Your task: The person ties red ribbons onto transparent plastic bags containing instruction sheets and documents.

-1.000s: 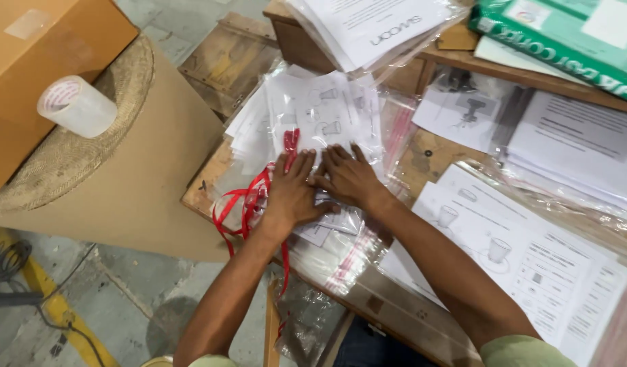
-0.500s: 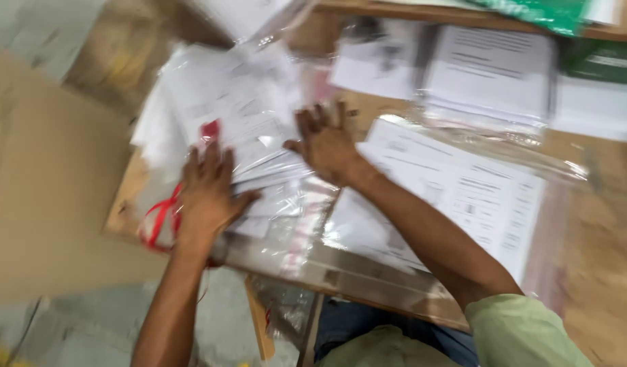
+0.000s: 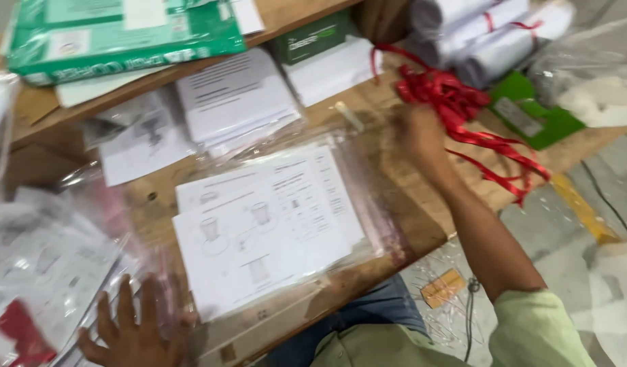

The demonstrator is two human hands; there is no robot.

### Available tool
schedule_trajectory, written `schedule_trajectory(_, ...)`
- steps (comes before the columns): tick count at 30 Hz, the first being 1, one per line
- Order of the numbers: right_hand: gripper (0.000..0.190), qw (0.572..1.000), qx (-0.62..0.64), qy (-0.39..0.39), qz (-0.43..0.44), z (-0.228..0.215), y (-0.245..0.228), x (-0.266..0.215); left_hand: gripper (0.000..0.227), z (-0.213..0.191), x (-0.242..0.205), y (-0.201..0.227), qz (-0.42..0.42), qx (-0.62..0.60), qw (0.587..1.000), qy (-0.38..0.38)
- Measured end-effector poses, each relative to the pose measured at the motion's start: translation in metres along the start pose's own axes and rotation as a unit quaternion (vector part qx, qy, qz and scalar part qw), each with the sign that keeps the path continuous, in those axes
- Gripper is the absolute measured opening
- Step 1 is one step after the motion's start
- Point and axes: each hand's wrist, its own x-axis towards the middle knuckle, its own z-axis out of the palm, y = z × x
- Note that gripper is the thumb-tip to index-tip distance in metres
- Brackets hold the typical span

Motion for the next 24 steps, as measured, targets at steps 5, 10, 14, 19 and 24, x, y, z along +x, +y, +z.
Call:
schedule_trajectory(5, 0.024, 0.983, -0.111, 0.120, 0.087, -0.033, 0.093, 0.023, 0.085, 0.017, -0.011, 0.060, 0.049, -0.038, 0.998, -0.005)
schedule_trajectory(10, 0.032, 0.981, -0.111, 0.080, 0.139, -0.030, 0.067, 0.040, 0.089, 0.024, -0.027, 0.090, 0.027, -0.077, 0.997, 0.013)
schedule_trajectory(14, 0.026, 0.968, -0.227, 0.104, 0.029, -0.010, 0.052, 0.050, 0.089, 0.038, -0.047, 0.094, -0.023, -0.051, 0.998, -0.029)
schedule_trajectory(19, 0.028, 0.950, -0.311, 0.024, -0.010, 0.040, 0.116, 0.052, 0.087, 0.030, -0.051, 0.106, -0.025, -0.120, 0.992, -0.015)
schedule_trajectory(24, 0.036, 0.937, -0.345, 0.022, -0.049, 0.045, 0.095, 0.047, 0.085, 0.015, -0.044, 0.125, -0.016, -0.144, 0.989, -0.021)
